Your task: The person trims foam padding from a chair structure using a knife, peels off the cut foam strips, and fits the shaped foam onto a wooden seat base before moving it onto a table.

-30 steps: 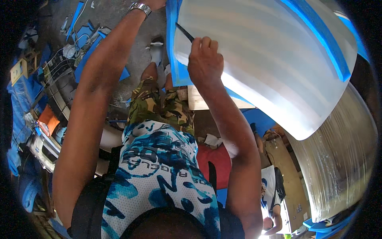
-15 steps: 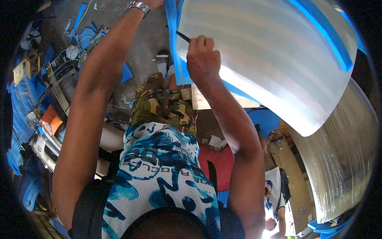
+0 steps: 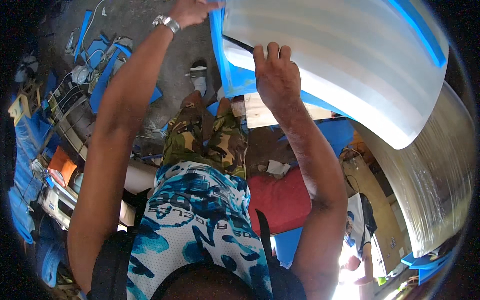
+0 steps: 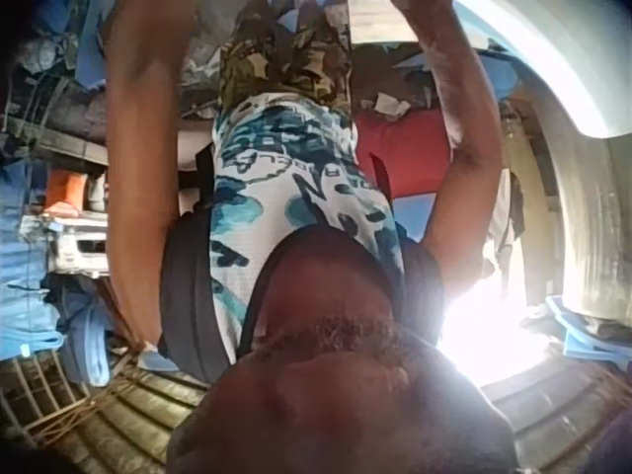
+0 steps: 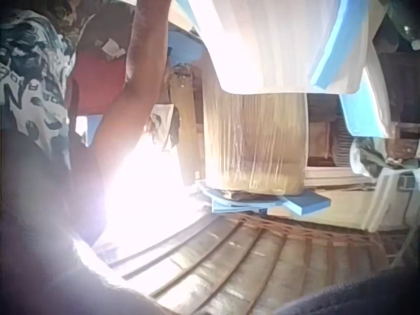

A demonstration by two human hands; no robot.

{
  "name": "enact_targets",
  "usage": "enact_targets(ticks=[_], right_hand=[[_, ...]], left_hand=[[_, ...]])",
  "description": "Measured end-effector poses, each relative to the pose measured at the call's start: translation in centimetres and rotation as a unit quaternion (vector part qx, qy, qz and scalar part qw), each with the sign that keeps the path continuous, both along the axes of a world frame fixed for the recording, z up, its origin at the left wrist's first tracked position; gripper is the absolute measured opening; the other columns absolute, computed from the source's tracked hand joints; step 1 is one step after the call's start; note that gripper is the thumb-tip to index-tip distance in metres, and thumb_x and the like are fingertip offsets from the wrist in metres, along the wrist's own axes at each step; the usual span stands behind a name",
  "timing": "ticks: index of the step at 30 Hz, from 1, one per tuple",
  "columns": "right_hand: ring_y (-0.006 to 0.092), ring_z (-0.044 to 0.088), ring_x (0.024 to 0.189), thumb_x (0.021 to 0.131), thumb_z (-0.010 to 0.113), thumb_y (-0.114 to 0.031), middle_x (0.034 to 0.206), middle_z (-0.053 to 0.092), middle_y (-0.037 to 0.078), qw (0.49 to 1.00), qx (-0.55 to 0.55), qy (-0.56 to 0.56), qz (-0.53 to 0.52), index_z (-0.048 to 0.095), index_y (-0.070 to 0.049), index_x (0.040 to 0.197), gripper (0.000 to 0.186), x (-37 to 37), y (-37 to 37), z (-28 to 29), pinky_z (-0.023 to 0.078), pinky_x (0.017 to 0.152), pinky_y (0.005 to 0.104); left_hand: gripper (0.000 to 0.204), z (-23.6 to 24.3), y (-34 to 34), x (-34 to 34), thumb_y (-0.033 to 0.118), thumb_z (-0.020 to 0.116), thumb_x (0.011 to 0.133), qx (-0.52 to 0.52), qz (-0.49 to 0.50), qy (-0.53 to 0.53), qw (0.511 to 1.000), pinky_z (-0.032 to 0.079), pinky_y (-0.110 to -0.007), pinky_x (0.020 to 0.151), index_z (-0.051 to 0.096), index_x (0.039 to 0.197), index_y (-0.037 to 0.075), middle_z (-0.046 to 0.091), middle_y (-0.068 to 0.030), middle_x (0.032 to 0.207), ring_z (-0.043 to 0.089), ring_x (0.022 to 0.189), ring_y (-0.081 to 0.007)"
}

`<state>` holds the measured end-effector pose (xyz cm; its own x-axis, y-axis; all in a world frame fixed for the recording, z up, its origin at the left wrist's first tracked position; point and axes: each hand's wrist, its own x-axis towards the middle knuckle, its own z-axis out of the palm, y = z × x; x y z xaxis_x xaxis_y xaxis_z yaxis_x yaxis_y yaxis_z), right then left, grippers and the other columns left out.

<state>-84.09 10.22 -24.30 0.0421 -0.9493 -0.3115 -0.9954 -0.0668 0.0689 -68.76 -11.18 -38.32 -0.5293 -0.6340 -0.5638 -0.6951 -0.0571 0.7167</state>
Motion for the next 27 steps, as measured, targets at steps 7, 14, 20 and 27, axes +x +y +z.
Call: enact_targets(ticks=[7,14,20,27], right_hand=[[0.0232,0.057,0.091,0.075,0.068,-0.007,0.098,0.057,0.012,0.998,-0.027,-0.032,0.055,0.059,-0.002,0.109,0.036,2.3,-3.7,0.0,0.057,0.056,0.0296],[0.0266,0.056,0.097,0.077,0.065,-0.005,0.102,0.057,0.014,0.993,0.002,-0.028,0.119,0.058,0.001,0.114,0.037,4.8,-7.9,0.6,0.058,0.059,0.0319],[0.0304,0.055,0.1,0.079,0.064,-0.005,0.105,0.055,0.018,0.988,0.024,-0.011,0.154,0.056,0.002,0.118,0.039,6.2,-8.7,0.9,0.059,0.062,0.0337],[0.033,0.054,0.098,0.081,0.063,-0.004,0.103,0.054,0.017,0.981,0.013,-0.021,0.195,0.053,0.0,0.116,0.037,5.6,-8.5,1.8,0.059,0.062,0.0351]], left_hand=[[0.036,-4.2,2.6,4.5,0.031,0.077,0.074,0.03,0.138,0.082,0.987,0.05,-0.041,0.06,0.062,0.08,-0.002,0.066,-0.0142,0.073,0.063,0.067,-0.0249],[0.038,0.6,-0.8,7.0,0.03,0.075,0.073,-0.091,0.212,-0.051,0.972,0.052,-0.043,0.07,0.067,0.09,-0.003,0.069,-0.0235,0.084,0.068,0.08,-0.0364],[0.04,2.2,-1.2,9.5,0.03,0.074,0.076,-0.126,0.272,-0.067,0.952,0.054,-0.042,0.077,0.067,0.095,-0.005,0.07,-0.0252,0.092,0.068,0.089,-0.0368],[0.038,2.5,-0.8,10.7,0.029,0.074,0.075,-0.12,0.307,-0.037,0.943,0.054,-0.043,0.078,0.068,0.094,-0.004,0.069,-0.0255,0.09,0.068,0.089,-0.0384]])
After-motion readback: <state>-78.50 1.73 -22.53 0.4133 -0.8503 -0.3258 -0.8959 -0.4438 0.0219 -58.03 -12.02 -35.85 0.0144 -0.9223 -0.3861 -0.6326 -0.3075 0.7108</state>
